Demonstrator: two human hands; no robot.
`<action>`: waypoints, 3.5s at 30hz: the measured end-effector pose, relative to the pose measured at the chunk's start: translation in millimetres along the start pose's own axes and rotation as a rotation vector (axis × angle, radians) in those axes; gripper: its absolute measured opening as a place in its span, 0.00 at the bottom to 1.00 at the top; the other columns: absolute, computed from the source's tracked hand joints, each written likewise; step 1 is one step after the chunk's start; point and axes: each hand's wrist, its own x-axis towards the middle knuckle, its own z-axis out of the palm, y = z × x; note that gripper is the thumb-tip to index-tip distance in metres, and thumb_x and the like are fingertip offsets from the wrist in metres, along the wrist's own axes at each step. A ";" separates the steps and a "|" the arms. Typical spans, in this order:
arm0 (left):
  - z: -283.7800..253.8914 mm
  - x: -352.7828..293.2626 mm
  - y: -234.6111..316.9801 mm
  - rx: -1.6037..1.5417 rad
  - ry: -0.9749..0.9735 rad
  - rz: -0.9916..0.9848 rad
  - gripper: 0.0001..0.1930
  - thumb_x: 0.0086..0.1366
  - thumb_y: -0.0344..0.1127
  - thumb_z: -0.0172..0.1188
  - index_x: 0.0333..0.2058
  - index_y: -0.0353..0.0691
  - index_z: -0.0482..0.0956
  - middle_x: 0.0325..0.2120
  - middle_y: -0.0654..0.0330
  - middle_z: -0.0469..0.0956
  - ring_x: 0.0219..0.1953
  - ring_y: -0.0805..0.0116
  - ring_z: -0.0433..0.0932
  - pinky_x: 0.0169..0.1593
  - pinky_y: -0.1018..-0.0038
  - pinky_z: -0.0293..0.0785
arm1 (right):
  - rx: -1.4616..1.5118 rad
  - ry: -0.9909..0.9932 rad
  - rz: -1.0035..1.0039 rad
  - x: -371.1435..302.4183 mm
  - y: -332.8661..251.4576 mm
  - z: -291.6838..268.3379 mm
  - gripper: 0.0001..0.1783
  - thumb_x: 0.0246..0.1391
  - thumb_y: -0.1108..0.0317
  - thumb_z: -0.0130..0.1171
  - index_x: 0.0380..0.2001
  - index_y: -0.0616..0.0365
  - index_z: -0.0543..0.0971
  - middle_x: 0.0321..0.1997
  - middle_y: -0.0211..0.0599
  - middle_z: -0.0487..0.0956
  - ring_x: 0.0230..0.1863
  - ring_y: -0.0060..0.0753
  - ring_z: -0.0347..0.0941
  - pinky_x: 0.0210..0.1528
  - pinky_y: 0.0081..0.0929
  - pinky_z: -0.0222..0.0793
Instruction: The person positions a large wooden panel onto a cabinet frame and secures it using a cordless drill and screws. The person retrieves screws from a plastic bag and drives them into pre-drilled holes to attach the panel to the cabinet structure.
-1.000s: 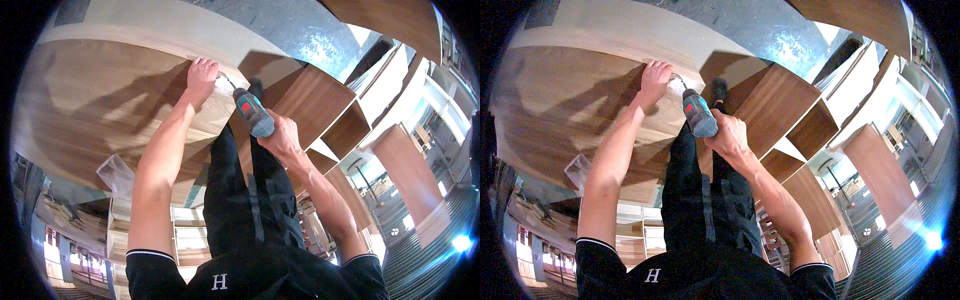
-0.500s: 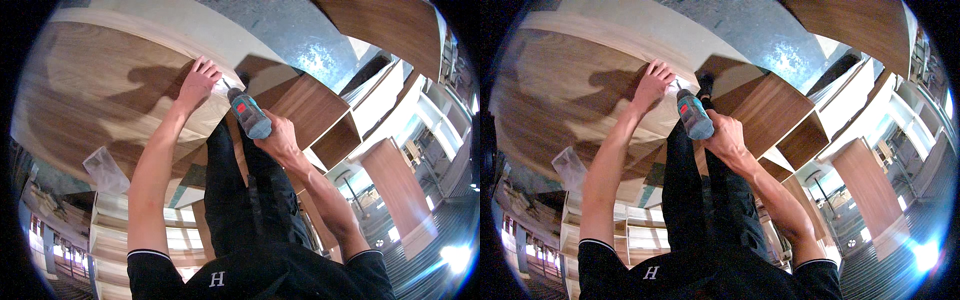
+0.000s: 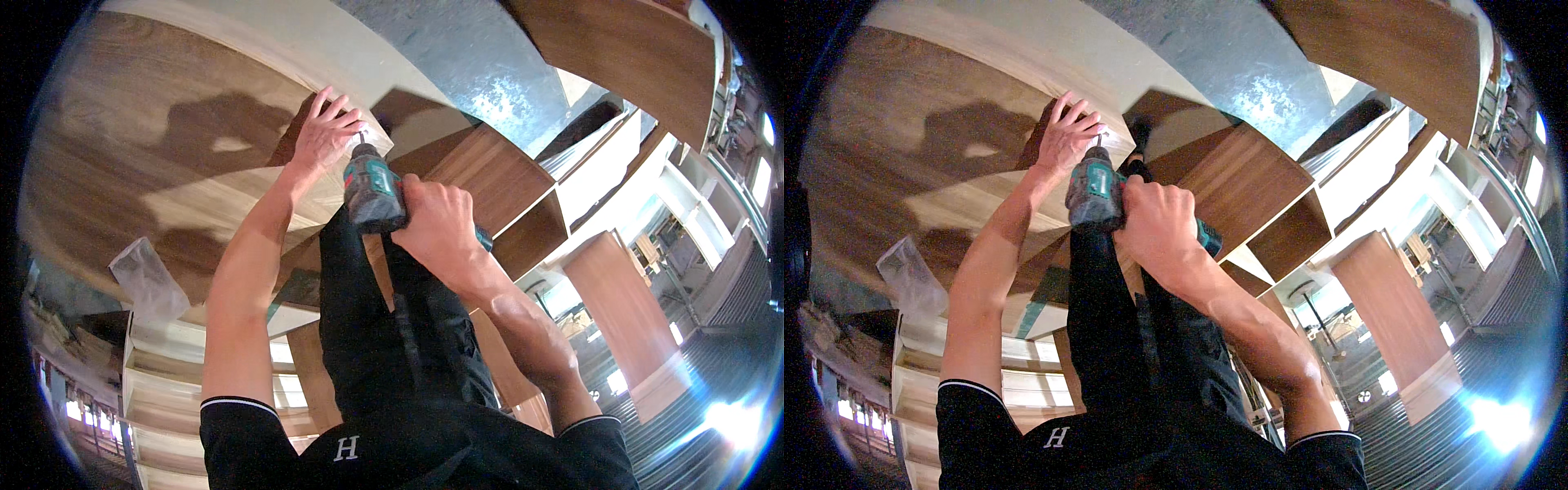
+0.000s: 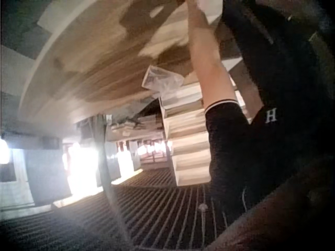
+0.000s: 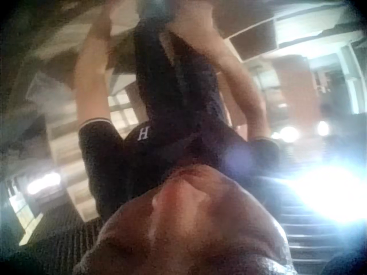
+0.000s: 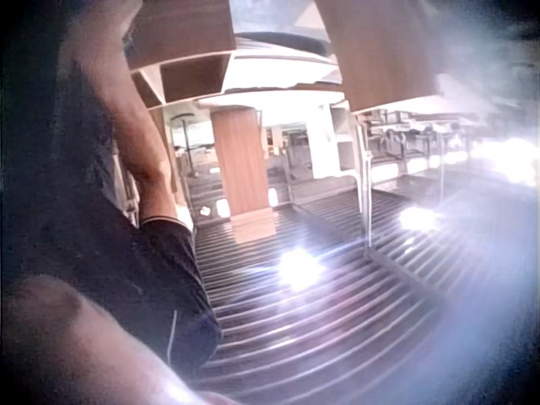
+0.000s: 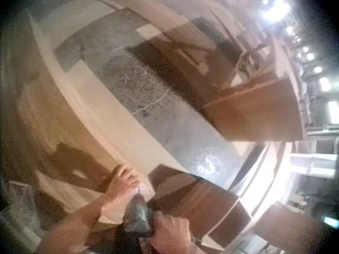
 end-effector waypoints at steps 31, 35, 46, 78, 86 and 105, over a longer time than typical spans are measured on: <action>-12.4 13.0 -1.5 -0.037 -0.116 -0.059 0.08 0.64 0.31 0.46 0.36 0.40 0.75 0.26 0.60 0.78 0.39 0.67 0.76 0.50 0.71 0.65 | -0.165 0.007 -0.032 13.7 2.0 -3.5 0.22 0.29 0.53 0.66 0.27 0.58 0.79 0.26 0.48 0.79 0.31 0.52 0.77 0.35 0.44 0.73; -1.6 10.6 -3.5 -0.047 -0.009 -0.041 0.08 0.63 0.30 0.47 0.36 0.40 0.76 0.25 0.61 0.78 0.38 0.66 0.76 0.49 0.71 0.65 | -0.187 -0.004 -0.085 19.2 -0.8 -8.3 0.22 0.29 0.53 0.67 0.26 0.58 0.78 0.25 0.48 0.79 0.31 0.52 0.77 0.34 0.44 0.73; -36.7 -19.9 53.1 -0.140 0.300 -0.421 0.13 0.54 0.25 0.51 0.40 0.38 0.73 0.41 0.57 0.72 0.51 0.60 0.68 0.60 0.63 0.59 | -0.376 -0.073 -0.181 32.0 6.3 -18.7 0.21 0.29 0.57 0.69 0.27 0.58 0.76 0.25 0.47 0.79 0.30 0.52 0.76 0.34 0.42 0.73; 79.1 -136.3 145.5 -2.248 1.468 -1.938 0.39 0.52 0.58 0.65 0.57 0.43 0.64 0.57 0.60 0.64 0.58 0.54 0.63 0.61 0.51 0.54 | -0.943 -0.308 -0.736 71.3 -30.8 -51.2 0.08 0.40 0.71 0.58 0.28 0.58 0.76 0.24 0.47 0.78 0.30 0.49 0.78 0.32 0.42 0.73; 75.0 -109.5 144.7 -2.056 1.597 -2.161 0.47 0.49 0.55 0.69 0.62 0.46 0.54 0.59 0.61 0.61 0.59 0.55 0.60 0.56 0.51 0.62 | -1.233 -0.070 -1.108 84.8 -13.6 -61.9 0.15 0.35 0.66 0.62 0.31 0.53 0.73 0.26 0.40 0.74 0.31 0.46 0.74 0.31 0.44 0.67; 13.6 -357.3 152.8 -0.491 1.465 -2.283 0.35 0.65 0.52 0.49 0.54 0.19 0.60 0.54 0.33 0.63 0.57 0.43 0.64 0.58 0.62 0.61 | -0.889 -0.159 -0.628 67.0 13.1 -70.8 0.21 0.30 0.59 0.68 0.30 0.53 0.72 0.23 0.43 0.75 0.31 0.53 0.74 0.29 0.48 0.64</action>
